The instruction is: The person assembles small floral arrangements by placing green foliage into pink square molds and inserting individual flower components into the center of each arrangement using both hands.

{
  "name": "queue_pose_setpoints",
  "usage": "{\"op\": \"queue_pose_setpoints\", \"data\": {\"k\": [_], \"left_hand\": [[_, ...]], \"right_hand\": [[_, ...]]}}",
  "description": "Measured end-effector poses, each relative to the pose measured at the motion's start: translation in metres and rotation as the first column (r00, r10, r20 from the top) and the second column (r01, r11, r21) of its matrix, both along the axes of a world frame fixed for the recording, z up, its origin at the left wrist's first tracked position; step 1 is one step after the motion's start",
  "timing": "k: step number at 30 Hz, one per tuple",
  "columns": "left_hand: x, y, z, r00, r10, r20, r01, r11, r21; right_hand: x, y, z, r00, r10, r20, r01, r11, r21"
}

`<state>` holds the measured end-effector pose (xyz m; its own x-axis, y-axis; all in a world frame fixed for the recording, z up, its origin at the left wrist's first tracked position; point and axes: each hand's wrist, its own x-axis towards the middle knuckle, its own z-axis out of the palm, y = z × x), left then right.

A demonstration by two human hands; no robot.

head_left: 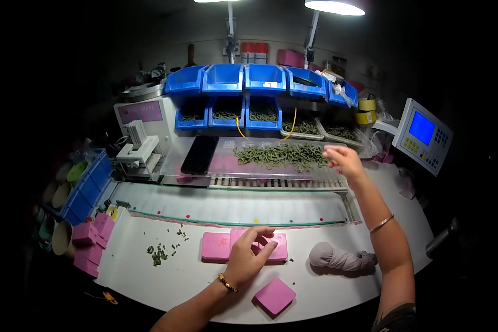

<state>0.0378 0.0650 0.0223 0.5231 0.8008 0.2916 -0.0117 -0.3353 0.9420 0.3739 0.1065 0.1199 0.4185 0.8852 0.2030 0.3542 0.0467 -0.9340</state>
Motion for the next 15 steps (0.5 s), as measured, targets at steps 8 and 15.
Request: {"op": "queue_pose_setpoints", "data": {"k": [8,15], "left_hand": [[0.001,0.002,0.003,0.986,0.146,0.086,-0.150,0.988,0.040],[-0.015,-0.043,0.010,1.000,0.014,0.000,-0.012,0.901,0.434]], "right_hand": [[-0.061,-0.131,-0.039,0.991,0.128,-0.038,-0.130,0.990,-0.054],[-0.126,-0.214,-0.053,0.889,0.219,0.403,-0.199,0.976,-0.091]]}}
